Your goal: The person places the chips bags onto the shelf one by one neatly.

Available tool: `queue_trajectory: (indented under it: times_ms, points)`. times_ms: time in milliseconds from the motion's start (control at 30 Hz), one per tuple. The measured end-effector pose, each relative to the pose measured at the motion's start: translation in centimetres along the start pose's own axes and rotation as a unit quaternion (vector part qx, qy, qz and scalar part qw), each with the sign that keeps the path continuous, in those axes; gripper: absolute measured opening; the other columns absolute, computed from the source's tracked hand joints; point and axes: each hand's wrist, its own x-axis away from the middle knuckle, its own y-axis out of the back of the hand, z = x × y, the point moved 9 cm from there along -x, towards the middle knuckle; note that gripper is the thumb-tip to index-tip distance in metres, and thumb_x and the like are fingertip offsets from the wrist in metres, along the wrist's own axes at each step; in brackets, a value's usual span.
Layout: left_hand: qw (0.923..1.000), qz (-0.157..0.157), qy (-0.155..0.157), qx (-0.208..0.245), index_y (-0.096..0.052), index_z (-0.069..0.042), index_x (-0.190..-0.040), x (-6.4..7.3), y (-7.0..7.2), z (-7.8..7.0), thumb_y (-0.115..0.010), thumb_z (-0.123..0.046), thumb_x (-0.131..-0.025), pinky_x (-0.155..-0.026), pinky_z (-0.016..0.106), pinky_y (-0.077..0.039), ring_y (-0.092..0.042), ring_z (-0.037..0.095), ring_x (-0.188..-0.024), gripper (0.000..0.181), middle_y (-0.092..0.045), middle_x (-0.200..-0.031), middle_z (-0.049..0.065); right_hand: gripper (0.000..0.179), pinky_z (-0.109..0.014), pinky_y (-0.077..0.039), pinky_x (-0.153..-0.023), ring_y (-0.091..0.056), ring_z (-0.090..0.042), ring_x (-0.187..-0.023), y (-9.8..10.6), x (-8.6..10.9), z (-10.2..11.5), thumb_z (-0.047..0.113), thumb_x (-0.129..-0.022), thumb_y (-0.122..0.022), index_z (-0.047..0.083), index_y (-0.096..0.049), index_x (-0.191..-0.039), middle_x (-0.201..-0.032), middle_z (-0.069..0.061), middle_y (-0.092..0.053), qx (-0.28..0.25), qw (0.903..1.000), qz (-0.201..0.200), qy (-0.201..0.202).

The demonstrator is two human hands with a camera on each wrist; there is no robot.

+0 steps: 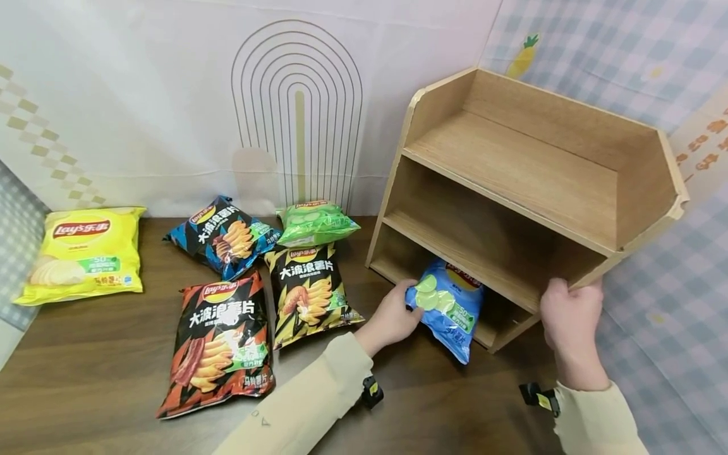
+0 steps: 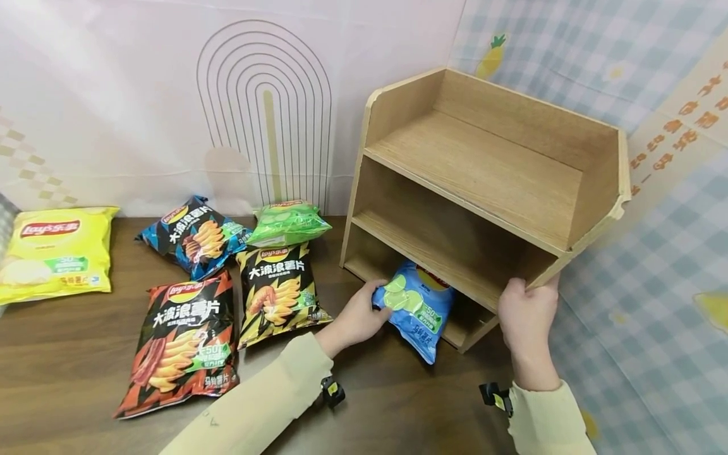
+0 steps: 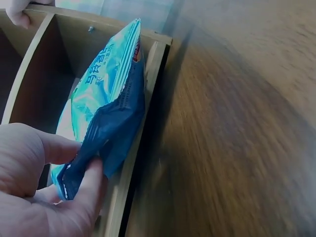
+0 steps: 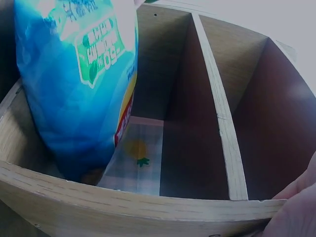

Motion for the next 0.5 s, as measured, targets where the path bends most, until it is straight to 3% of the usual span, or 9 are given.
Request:
queue_trajectory:
  times_ms: [300, 500]
  points:
    - [0.9993, 0.029, 0.007, 0.022, -0.048, -0.006, -0.138, -0.6, -3.3, -1.0, -0.068, -0.015, -0.091, -0.1, 0.031, -0.041, -0.051, 0.019, -0.121, 0.052, -0.054, -0.133, 0.012, 0.055, -0.025, -0.031, -0.105, -0.043, -0.016, -0.12, 0.1, 0.1, -0.2, -0.008, -0.084, -0.035, 0.007, -0.041, -0.137, -0.133, -0.011, -0.048, 0.016, 0.9997, -0.004, -0.019]
    - [0.999, 0.043, 0.011, 0.009, -0.05, -0.01, -0.139, -0.8, -4.2, -1.1, -0.067, -0.019, -0.093, -0.097, 0.029, -0.043, -0.054, 0.014, -0.114, 0.05, -0.057, -0.13, 0.007, 0.056, -0.026, -0.031, -0.105, -0.044, -0.018, -0.12, 0.0, 0.1, -0.2, -0.008, -0.084, -0.035, 0.009, -0.041, -0.138, -0.133, -0.011, -0.048, 0.001, 0.9999, 0.0, -0.016]
